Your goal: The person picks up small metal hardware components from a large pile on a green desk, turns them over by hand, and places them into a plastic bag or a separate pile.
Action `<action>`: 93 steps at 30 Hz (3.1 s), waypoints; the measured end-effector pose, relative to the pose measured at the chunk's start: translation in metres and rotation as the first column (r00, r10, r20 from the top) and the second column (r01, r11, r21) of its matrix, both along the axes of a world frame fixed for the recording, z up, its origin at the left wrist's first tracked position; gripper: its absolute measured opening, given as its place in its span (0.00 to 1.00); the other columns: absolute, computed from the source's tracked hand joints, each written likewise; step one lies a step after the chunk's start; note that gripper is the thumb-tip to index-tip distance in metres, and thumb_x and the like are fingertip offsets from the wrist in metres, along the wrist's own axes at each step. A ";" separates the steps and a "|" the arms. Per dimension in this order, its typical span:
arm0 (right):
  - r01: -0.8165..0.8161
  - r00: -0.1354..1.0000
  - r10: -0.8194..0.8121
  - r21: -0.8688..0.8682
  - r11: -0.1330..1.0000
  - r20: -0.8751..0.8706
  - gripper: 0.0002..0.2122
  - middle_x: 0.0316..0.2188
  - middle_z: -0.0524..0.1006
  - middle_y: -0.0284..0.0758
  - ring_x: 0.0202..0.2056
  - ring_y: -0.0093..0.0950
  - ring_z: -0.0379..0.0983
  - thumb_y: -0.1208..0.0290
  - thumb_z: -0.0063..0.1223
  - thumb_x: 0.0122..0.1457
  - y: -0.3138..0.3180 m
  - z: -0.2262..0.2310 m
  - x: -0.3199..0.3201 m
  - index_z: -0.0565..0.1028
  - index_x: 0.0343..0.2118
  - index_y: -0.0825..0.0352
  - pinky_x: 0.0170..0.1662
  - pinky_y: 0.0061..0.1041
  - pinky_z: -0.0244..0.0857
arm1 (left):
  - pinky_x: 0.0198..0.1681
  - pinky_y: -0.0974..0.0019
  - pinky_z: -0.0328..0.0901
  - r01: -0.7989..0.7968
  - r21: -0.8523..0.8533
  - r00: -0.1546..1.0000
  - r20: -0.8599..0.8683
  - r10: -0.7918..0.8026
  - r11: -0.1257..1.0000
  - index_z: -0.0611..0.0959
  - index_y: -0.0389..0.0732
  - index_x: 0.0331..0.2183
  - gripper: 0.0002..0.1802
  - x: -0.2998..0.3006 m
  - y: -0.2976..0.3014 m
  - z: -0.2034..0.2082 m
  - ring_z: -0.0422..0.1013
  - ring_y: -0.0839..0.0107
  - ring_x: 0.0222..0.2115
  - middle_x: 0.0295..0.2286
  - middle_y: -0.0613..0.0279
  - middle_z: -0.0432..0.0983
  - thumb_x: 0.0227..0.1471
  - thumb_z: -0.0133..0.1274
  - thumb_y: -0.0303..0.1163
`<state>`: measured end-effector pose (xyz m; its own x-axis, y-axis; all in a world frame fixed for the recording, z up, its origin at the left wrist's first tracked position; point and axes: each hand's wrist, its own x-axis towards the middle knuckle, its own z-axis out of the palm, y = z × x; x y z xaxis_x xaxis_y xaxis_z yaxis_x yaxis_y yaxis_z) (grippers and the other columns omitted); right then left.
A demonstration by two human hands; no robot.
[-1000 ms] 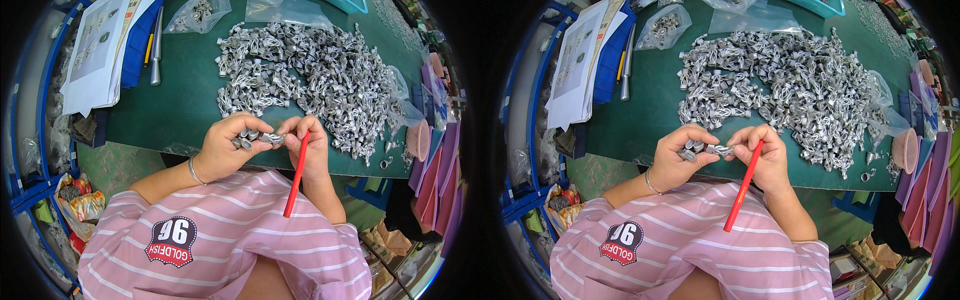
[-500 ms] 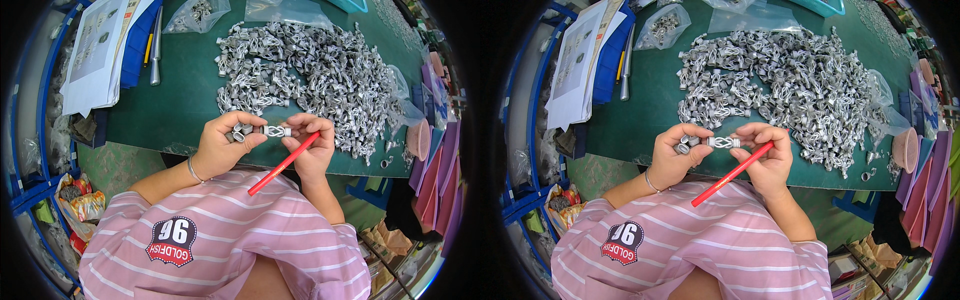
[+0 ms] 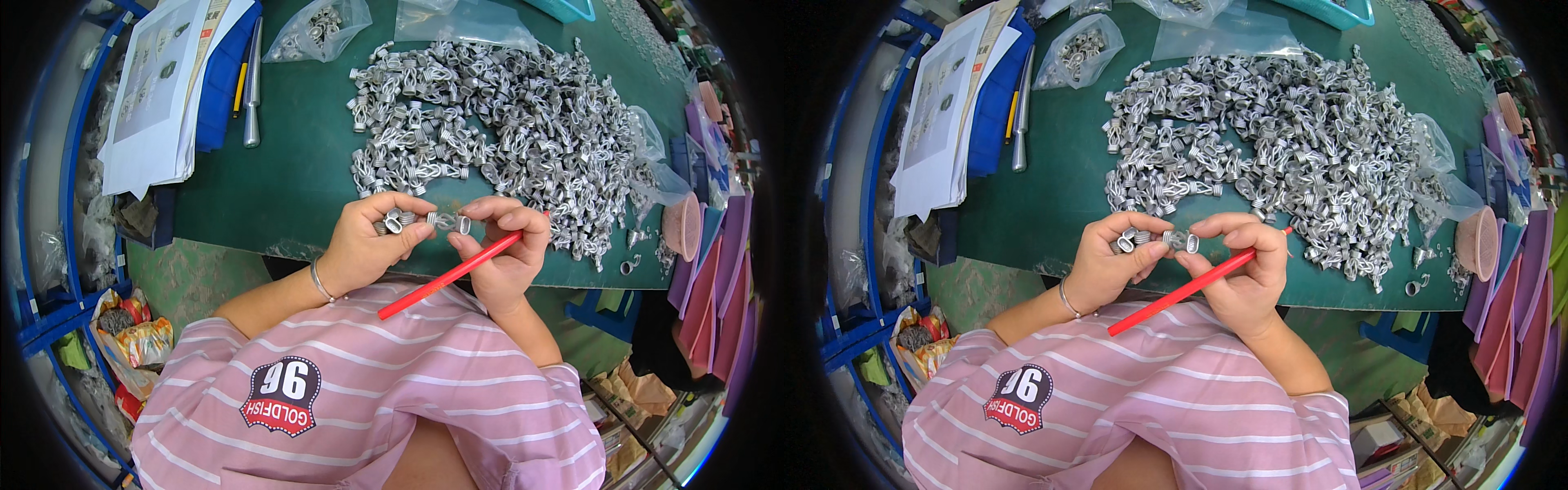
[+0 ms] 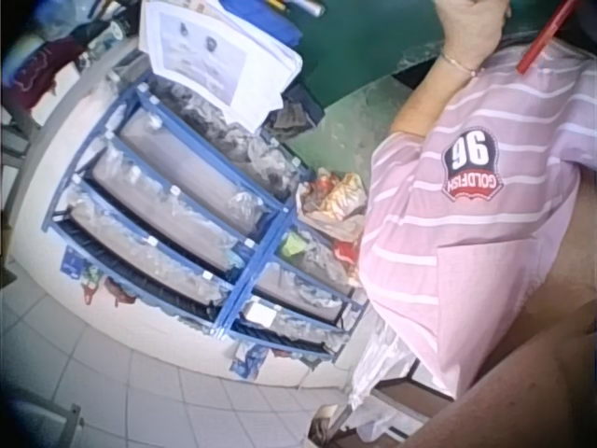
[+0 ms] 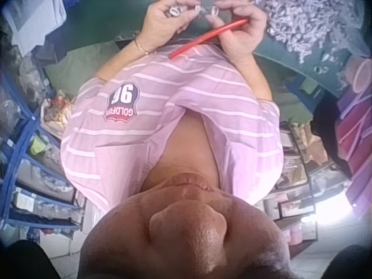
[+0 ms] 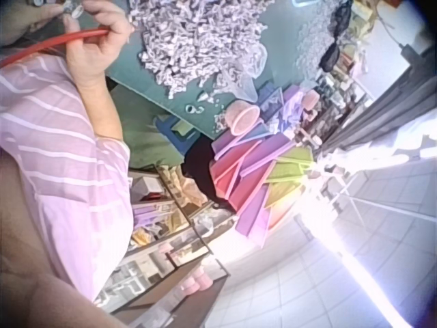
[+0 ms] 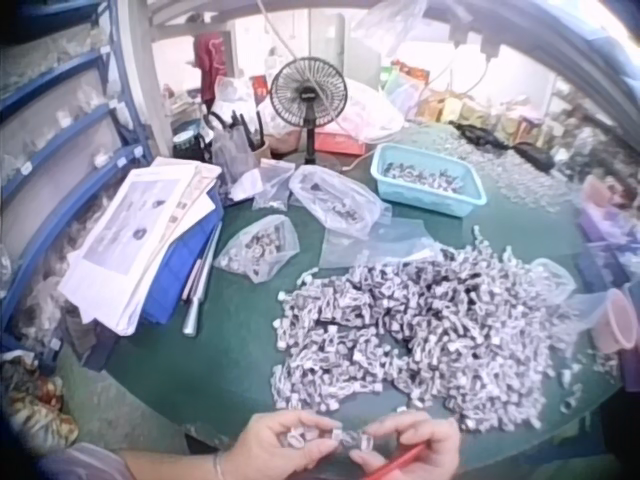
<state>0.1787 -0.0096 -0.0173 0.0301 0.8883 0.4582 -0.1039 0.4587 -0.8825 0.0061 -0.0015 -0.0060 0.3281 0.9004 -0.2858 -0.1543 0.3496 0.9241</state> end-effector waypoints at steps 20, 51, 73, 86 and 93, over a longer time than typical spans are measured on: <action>-0.019 0.688 -0.119 0.182 0.983 0.716 0.11 0.20 0.70 0.36 0.25 0.39 0.65 0.85 0.54 0.37 0.058 -0.007 0.003 0.65 0.22 0.66 0.30 0.33 0.59 | 0.09 0.75 0.58 0.255 -0.229 0.754 0.655 -0.045 0.939 0.73 0.33 0.35 0.11 -0.096 -0.020 -0.015 0.64 0.73 0.14 0.22 0.54 0.68 0.48 0.51 0.26; -0.495 0.843 0.389 -0.248 0.833 -0.372 0.15 0.32 0.70 0.38 0.41 0.34 0.70 0.92 0.50 0.44 0.015 -0.012 0.009 0.61 0.25 0.64 0.45 0.30 0.66 | 0.32 0.68 0.66 0.630 -0.224 0.470 -0.653 -0.594 0.744 0.79 0.37 0.32 0.09 -0.103 -0.041 -0.012 0.72 0.65 0.26 0.27 0.57 0.76 0.49 0.50 0.30; -0.078 0.971 0.115 -0.180 0.981 0.207 0.11 0.26 0.73 0.38 0.26 0.23 0.68 0.82 0.55 0.48 0.020 0.007 -0.019 0.62 0.22 0.67 0.29 0.22 0.64 | 0.17 0.78 0.55 -0.142 -0.495 0.841 0.396 0.369 0.857 0.72 0.39 0.36 0.12 -0.037 -0.002 0.003 0.61 0.79 0.18 0.21 0.68 0.64 0.57 0.40 0.37; -0.223 0.964 0.267 -0.522 0.823 0.009 0.10 0.26 0.73 0.38 0.25 0.22 0.70 0.85 0.50 0.51 0.018 -0.008 -0.010 0.60 0.23 0.67 0.28 0.19 0.67 | 0.22 0.81 0.57 -0.204 -0.043 0.978 -0.051 0.202 0.978 0.75 0.37 0.34 0.10 -0.036 -0.002 -0.006 0.61 0.86 0.20 0.22 0.70 0.69 0.46 0.56 0.25; -0.476 0.875 0.374 -0.400 0.783 -0.309 0.11 0.34 0.71 0.41 0.33 0.25 0.72 0.89 0.48 0.50 0.009 -0.019 -0.008 0.61 0.25 0.65 0.35 0.21 0.71 | 0.31 0.79 0.63 -0.051 0.233 0.987 -0.135 0.084 0.971 0.78 0.34 0.31 0.10 -0.025 -0.007 -0.003 0.67 0.83 0.27 0.26 0.66 0.73 0.41 0.59 0.21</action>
